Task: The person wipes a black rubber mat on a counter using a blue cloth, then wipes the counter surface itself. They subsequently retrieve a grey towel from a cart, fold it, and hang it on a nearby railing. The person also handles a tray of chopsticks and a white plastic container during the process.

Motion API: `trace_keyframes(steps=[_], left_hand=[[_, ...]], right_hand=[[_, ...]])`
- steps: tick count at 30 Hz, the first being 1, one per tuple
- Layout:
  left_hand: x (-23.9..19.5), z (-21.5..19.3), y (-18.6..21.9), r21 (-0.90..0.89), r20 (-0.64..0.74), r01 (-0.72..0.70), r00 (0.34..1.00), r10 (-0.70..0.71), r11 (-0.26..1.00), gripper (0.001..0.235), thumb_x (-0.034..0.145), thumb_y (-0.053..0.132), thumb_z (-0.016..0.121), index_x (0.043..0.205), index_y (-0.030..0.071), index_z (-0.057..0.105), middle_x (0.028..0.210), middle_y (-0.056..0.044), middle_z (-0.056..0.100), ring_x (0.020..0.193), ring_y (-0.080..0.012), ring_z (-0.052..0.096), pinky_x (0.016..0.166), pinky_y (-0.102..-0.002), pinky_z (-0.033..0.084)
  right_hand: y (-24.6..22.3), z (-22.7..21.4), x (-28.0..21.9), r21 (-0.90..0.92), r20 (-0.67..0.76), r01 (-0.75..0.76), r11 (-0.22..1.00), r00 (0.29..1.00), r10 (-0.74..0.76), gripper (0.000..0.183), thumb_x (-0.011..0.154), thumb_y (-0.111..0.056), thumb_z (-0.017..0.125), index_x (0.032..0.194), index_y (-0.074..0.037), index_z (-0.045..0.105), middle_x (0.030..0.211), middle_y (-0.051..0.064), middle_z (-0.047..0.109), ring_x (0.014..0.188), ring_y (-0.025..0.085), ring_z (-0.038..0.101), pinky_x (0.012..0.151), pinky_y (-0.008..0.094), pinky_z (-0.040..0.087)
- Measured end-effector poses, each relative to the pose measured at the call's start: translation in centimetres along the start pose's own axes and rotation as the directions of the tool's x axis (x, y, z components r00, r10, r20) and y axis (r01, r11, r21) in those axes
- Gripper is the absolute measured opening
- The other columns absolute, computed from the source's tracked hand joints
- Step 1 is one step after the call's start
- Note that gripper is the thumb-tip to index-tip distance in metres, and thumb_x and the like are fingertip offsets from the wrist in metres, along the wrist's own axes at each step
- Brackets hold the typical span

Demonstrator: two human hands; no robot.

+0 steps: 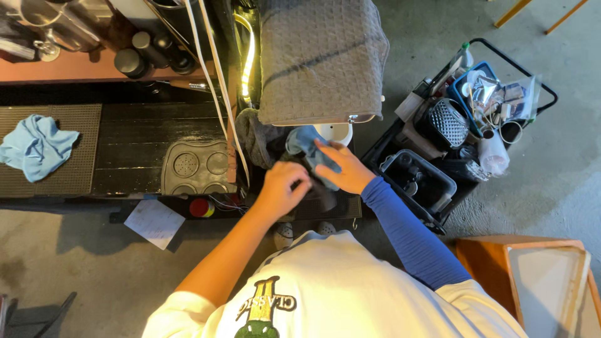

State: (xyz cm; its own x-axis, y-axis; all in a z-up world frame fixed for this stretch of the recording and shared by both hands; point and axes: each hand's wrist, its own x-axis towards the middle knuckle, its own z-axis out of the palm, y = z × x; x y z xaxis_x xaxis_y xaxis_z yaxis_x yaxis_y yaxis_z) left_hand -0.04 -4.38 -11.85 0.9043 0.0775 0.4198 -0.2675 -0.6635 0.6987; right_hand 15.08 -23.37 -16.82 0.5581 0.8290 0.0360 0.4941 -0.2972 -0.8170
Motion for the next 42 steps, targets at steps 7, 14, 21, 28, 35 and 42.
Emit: trace_keyframes(steps=[7, 14, 21, 28, 35, 42], left_hand=[[5.6, -5.6, 4.6, -0.633, -0.235, -0.103, 0.970, -0.064, 0.768, 0.009, 0.106, -0.002, 0.053, 0.114, 0.002, 0.053, 0.110, -0.006, 0.058, 0.104, -0.0129, 0.061, 0.096, -0.027, 0.049], [9.7, -10.8, 7.0, -0.625, -0.376, -0.158, 0.919, -0.117, 0.765, 0.012, 0.110, -0.003, 0.055, 0.119, 0.005, 0.053, 0.101, 0.000, 0.056, 0.086, -0.0056, 0.051, 0.079, -0.020, 0.045], [11.9, -11.2, 12.6, -0.292, -0.199, -0.191, 0.970, 0.136, 0.937, 0.009, 0.099, 0.000, 0.069, 0.105, 0.004, 0.063, 0.099, -0.003, 0.063, 0.089, -0.0087, 0.060, 0.078, -0.024, 0.049], [12.2, -9.0, 13.6, -0.511, 0.133, 0.011, 0.989, 0.066, 0.860, 0.012, 0.098, 0.012, 0.071, 0.102, 0.004, 0.063, 0.091, -0.005, 0.064, 0.083, -0.0131, 0.061, 0.075, -0.026, 0.051], [9.3, -6.0, 6.8, -0.183, 0.455, -0.095, 0.874, 0.170, 0.979, 0.037, 0.087, 0.036, 0.080, 0.077, 0.006, 0.061, 0.066, -0.011, 0.059, 0.059, -0.0268, 0.059, 0.062, -0.037, 0.045], [10.2, -7.8, 2.3, -0.032, 0.344, -0.204, 0.917, 0.203, 0.978, 0.040, 0.078, 0.036, 0.087, 0.082, 0.004, 0.063, 0.074, -0.015, 0.061, 0.071, -0.0349, 0.060, 0.062, -0.042, 0.048]], right_hand=[[2.8, 5.1, 0.9, -0.063, 0.179, -0.076, 0.995, 0.980, 0.086, 0.052, 0.107, -0.040, 0.046, 0.149, -0.010, 0.049, 0.147, 0.024, 0.055, 0.143, 0.045, 0.037, 0.116, 0.046, 0.031], [3.6, 6.7, -0.1, -0.090, -0.062, 0.092, 0.992, 0.993, -0.098, 0.036, 0.101, -0.023, 0.049, 0.126, -0.007, 0.069, 0.138, 0.028, 0.061, 0.132, 0.041, 0.054, 0.111, 0.043, 0.044], [-14.5, -4.9, -4.0, 0.614, -0.388, 0.213, 0.760, 0.920, 0.056, 0.030, 0.101, -0.019, 0.054, 0.124, 0.001, 0.059, 0.123, 0.011, 0.069, 0.111, 0.018, 0.069, 0.094, 0.031, 0.049], [-21.4, -10.5, -3.8, -0.191, -0.551, 0.130, 0.973, 0.806, -0.216, 0.022, 0.089, -0.006, 0.077, 0.106, 0.002, 0.065, 0.094, 0.011, 0.071, 0.088, 0.019, 0.070, 0.077, 0.030, 0.056], [-18.0, -11.7, -9.0, 0.261, -0.594, 0.031, 0.965, 0.793, 0.135, 0.009, 0.099, 0.001, 0.064, 0.107, 0.000, 0.068, 0.088, 0.002, 0.066, 0.075, 0.005, 0.058, 0.065, 0.021, 0.045], [-18.0, -14.6, -13.8, 0.024, -0.931, 0.068, 0.997, 0.365, -0.002, 0.010, 0.098, 0.005, 0.053, 0.104, 0.004, 0.061, 0.099, 0.006, 0.064, 0.086, 0.012, 0.057, 0.083, 0.023, 0.046]])
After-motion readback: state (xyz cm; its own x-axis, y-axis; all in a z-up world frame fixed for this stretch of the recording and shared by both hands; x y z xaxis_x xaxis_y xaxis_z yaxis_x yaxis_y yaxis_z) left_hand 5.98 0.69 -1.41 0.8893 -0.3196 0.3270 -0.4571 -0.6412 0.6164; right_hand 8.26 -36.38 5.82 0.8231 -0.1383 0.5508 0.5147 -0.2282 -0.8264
